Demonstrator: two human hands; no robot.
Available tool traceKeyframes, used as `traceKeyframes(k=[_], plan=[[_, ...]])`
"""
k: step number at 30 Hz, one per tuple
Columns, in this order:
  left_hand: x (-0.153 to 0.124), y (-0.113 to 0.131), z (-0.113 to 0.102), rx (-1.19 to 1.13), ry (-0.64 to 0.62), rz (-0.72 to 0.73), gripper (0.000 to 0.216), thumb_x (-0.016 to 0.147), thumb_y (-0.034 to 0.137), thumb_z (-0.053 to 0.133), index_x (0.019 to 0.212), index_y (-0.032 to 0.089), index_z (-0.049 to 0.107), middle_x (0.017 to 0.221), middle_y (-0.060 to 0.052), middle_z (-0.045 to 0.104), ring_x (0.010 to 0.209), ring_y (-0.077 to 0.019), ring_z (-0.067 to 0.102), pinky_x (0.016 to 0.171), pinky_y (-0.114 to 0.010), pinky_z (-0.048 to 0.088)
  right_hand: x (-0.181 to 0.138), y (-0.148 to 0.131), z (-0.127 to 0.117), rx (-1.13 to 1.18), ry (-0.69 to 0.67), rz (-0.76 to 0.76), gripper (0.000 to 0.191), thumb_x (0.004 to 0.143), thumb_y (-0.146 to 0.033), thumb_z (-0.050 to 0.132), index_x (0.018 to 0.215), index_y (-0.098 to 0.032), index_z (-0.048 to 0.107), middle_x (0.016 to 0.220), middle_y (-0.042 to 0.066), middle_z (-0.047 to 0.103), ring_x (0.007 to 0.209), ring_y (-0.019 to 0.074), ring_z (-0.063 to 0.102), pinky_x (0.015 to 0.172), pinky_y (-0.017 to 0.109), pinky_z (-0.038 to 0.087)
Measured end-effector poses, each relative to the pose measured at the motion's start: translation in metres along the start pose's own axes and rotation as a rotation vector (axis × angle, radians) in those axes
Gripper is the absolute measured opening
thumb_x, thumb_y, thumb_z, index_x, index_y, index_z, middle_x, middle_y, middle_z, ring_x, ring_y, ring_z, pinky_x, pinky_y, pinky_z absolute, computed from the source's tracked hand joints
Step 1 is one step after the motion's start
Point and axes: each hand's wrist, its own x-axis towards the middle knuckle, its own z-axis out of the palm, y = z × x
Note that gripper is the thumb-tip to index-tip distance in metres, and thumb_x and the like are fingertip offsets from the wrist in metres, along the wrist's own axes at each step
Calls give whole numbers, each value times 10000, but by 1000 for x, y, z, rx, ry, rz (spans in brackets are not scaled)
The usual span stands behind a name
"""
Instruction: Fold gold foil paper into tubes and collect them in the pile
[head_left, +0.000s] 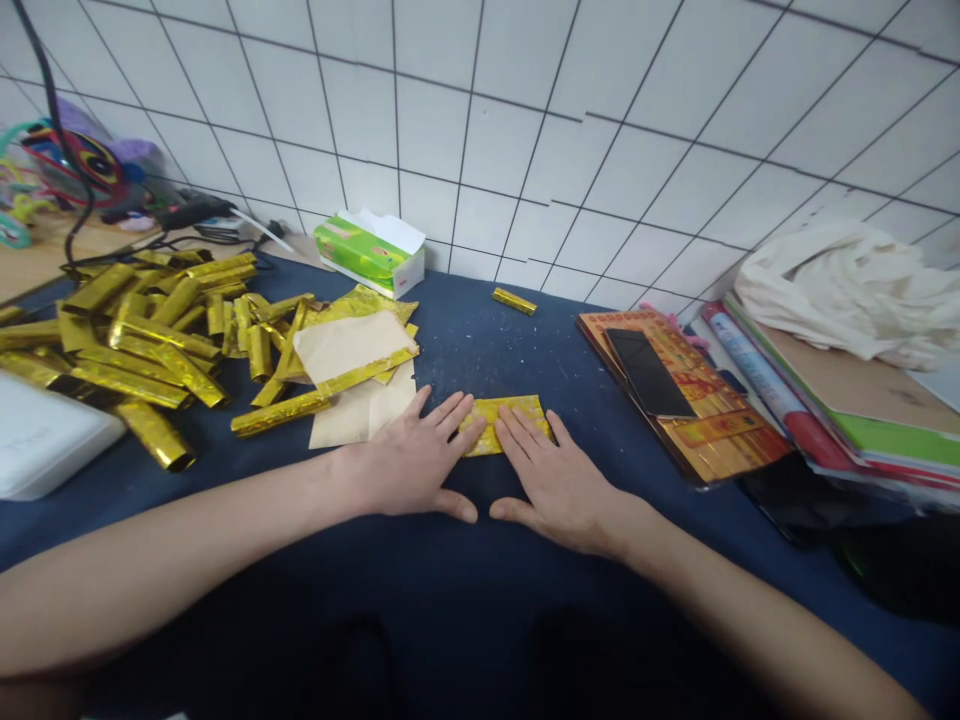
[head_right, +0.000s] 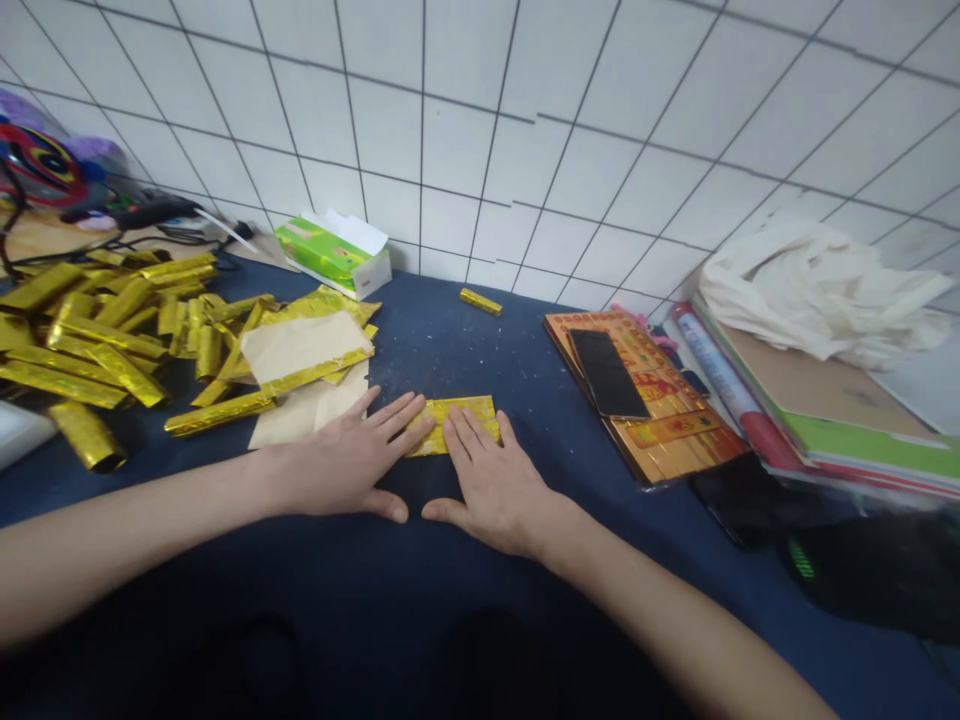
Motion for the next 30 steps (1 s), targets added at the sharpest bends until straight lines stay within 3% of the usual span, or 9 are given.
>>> traceKeyframes(k=[8,13,17,21,25,30], plan=[[1,-4,-1,-31,-23,-5,919,707,696,423,1409,163,163,1460,-188,130,1345,-337,106,1025,-576,89,-3,-1,-10,80,-52,-6,917,766,-721,234,1369,-30,262,1417,223,265,1329,326,192,1056,549,142],[1,-2,-4,-29,-48,0,912,708,693,427,1413,191,137,1460,-188,89,1346,-341,86,1025,-572,96,6,15,-37,256,-85,-52,703,843,-610,265,1379,-155,280,1404,133,348,1303,265,293,1061,530,155],[2,-5,-3,-26,-38,4,911,708,695,424,1416,214,112,1462,-184,83,1346,-345,72,1018,-580,105,21,15,-47,323,-74,-61,655,849,-596,285,1354,-181,330,1409,114,342,1306,266,286,1052,559,124],[0,-2,2,8,14,6,901,710,712,394,1410,195,163,1450,-208,135,1338,-357,115,1012,-583,124,30,11,-41,317,-119,-102,619,860,-580,268,1329,-188,372,1412,111,341,1303,270,292,1039,591,120],[-10,16,6,110,112,22,945,690,747,358,1363,85,304,1406,-242,259,1326,-357,179,1033,-571,92,30,10,-33,247,-96,-92,608,880,-543,254,1360,-174,311,1420,116,322,1312,259,275,1038,584,148],[-19,37,2,213,94,74,993,654,784,339,1267,11,445,1337,-270,372,1270,-360,309,1035,-540,167,29,7,-28,196,-57,-85,587,888,-530,245,1334,-168,363,1403,122,351,1298,255,306,1036,566,192]])
